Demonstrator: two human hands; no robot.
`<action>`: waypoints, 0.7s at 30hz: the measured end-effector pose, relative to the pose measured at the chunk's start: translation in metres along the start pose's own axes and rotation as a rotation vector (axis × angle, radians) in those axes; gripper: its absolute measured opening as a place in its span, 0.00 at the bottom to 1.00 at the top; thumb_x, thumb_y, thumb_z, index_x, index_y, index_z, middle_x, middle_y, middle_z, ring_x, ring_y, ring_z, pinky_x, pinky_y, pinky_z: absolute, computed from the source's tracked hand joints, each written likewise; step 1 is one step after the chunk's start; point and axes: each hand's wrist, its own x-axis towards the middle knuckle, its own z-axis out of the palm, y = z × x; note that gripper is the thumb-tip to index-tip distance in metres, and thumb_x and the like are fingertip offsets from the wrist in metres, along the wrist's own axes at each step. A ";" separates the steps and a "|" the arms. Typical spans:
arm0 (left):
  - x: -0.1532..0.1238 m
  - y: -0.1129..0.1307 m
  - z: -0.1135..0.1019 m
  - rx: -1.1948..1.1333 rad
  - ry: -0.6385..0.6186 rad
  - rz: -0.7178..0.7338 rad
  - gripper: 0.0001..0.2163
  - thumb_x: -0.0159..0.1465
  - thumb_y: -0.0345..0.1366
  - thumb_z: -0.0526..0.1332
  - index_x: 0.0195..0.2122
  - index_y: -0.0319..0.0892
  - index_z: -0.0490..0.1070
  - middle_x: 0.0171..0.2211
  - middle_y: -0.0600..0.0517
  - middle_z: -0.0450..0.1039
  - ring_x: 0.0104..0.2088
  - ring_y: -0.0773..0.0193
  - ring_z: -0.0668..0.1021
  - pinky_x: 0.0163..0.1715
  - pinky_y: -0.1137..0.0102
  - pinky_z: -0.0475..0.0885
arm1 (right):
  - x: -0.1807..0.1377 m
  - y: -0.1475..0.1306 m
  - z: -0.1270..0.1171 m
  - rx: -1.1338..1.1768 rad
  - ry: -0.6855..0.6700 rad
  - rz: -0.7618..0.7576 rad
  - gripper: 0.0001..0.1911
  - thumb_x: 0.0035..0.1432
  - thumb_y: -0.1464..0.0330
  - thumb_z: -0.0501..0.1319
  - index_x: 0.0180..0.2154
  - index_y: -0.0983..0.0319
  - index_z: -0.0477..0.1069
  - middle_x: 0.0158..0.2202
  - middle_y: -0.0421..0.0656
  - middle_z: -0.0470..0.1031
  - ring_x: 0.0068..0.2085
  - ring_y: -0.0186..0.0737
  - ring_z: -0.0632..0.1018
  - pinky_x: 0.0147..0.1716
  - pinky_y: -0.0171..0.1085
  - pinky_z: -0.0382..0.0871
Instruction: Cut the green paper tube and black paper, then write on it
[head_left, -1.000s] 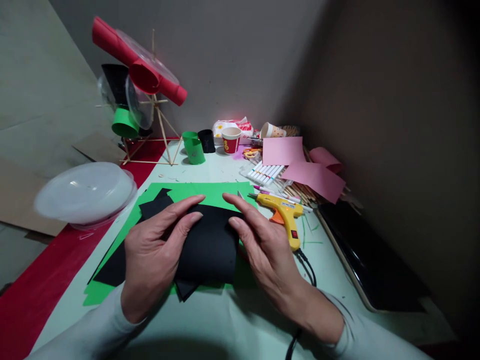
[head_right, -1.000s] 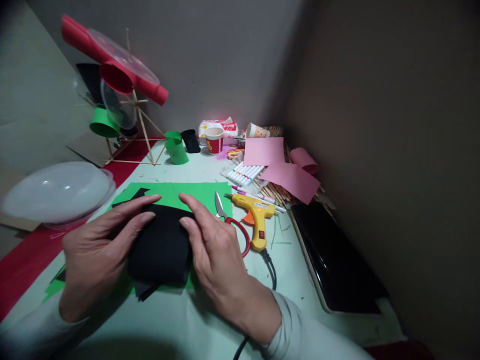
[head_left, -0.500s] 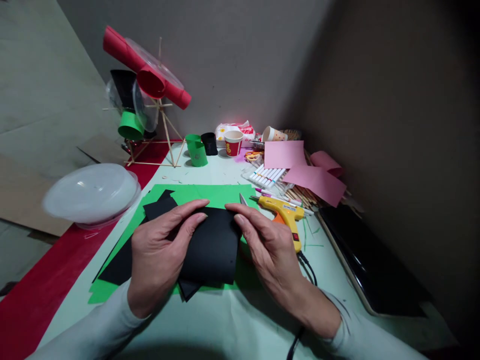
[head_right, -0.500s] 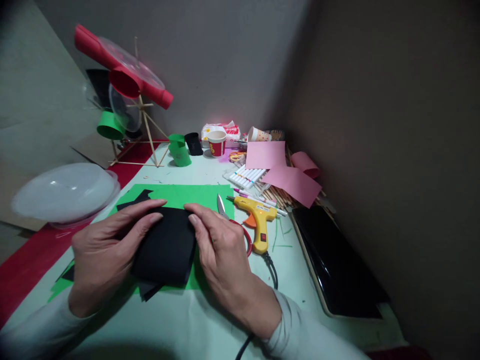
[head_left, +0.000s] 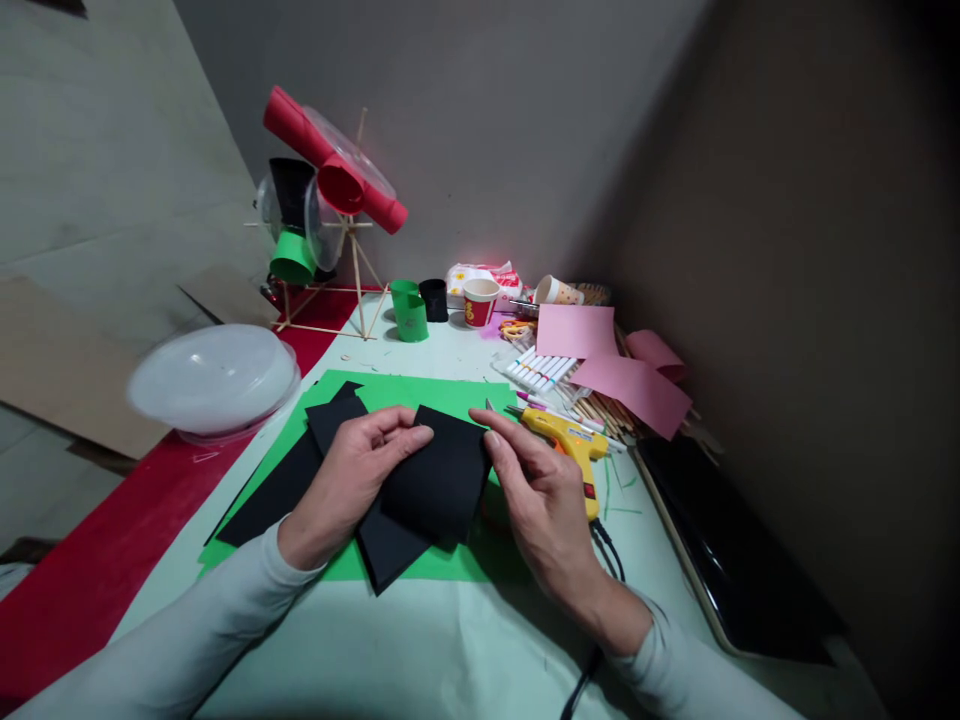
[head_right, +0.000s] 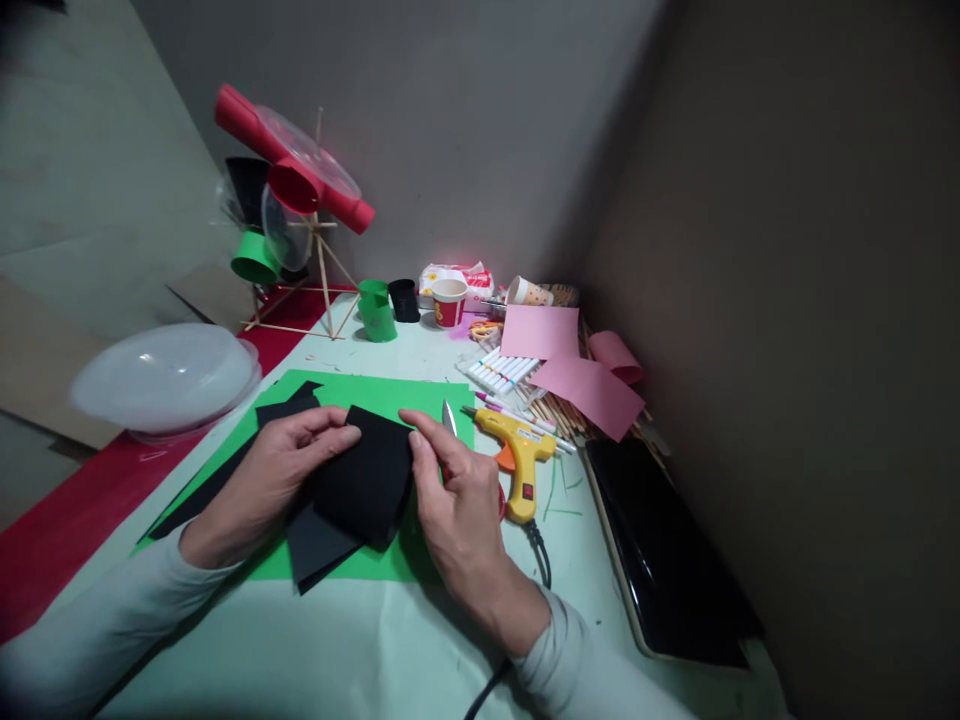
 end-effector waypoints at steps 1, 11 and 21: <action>0.001 -0.001 0.000 0.013 0.001 -0.005 0.15 0.58 0.46 0.71 0.33 0.40 0.71 0.26 0.58 0.68 0.27 0.70 0.68 0.26 0.76 0.62 | 0.000 0.001 0.000 0.003 0.001 0.007 0.18 0.67 0.64 0.57 0.50 0.62 0.81 0.27 0.41 0.77 0.25 0.36 0.71 0.24 0.34 0.62; -0.002 0.008 -0.008 0.146 0.049 0.110 0.16 0.58 0.46 0.70 0.25 0.39 0.70 0.25 0.58 0.60 0.28 0.70 0.62 0.26 0.75 0.58 | 0.008 -0.004 -0.016 0.165 -0.102 0.009 0.18 0.70 0.60 0.55 0.54 0.59 0.77 0.43 0.44 0.84 0.44 0.43 0.82 0.43 0.39 0.75; 0.017 0.027 -0.066 0.127 0.065 -0.052 0.13 0.49 0.45 0.76 0.28 0.42 0.78 0.25 0.56 0.71 0.25 0.69 0.69 0.22 0.77 0.62 | 0.035 0.003 -0.064 -0.718 -0.527 -0.033 0.09 0.66 0.62 0.60 0.37 0.62 0.73 0.32 0.46 0.80 0.32 0.45 0.80 0.30 0.38 0.68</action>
